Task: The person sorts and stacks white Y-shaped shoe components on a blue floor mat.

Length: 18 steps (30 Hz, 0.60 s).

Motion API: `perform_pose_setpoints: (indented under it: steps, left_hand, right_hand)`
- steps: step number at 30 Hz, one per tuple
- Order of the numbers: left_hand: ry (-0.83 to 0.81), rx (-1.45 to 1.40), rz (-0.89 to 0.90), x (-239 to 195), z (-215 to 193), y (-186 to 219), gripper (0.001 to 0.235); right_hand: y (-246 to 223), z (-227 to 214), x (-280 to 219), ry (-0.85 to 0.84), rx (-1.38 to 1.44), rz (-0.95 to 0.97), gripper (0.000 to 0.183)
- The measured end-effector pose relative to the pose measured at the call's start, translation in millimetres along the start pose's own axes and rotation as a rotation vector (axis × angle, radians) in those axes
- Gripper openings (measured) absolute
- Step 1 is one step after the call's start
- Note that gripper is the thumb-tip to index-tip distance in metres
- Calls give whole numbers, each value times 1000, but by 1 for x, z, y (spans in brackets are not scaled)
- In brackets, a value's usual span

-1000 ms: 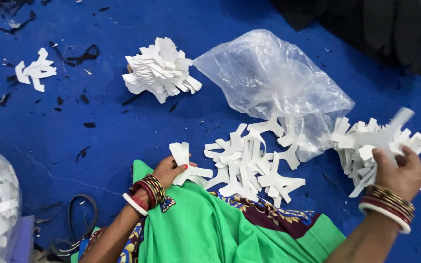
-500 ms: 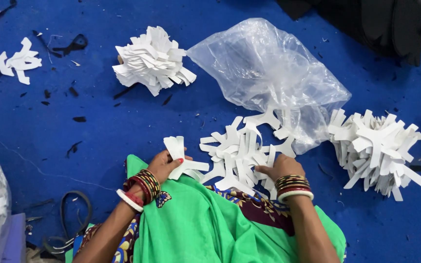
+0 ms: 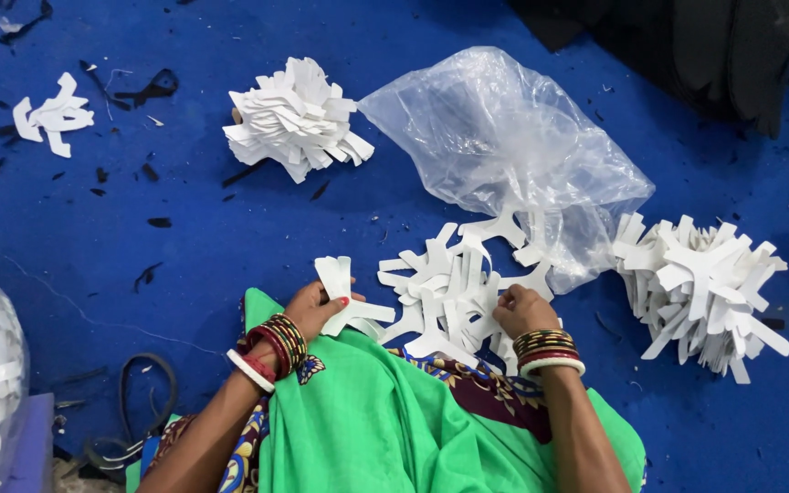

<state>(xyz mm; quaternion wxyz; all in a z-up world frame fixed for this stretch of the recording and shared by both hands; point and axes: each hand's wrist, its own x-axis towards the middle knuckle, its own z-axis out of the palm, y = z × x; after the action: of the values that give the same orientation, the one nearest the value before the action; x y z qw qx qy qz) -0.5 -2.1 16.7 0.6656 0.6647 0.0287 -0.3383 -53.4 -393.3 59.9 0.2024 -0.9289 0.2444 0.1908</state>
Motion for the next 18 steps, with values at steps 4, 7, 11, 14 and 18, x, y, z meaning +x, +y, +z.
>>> perform_pose_setpoints:
  steps: [4,7,11,14,18]
  left_hand:
    - [-2,-30,-2,3,0,-1,40]
    - [-2,-26,10,4,-2,-5,39]
    - [-28,-11,32,4,0,-3,39]
    - [-11,-2,29,7,-2,-8,38]
    - [-16,16,35,10,-6,-16,39]
  right_hand:
    - [6,-24,-2,-137,389,-49,32]
    - [2,-48,-9,-199,878,-200,36]
    - [16,-36,0,-428,1525,-583,43]
    - [15,-20,7,-285,1341,-337,31]
    - [-2,-46,-8,-126,1074,-234,45]
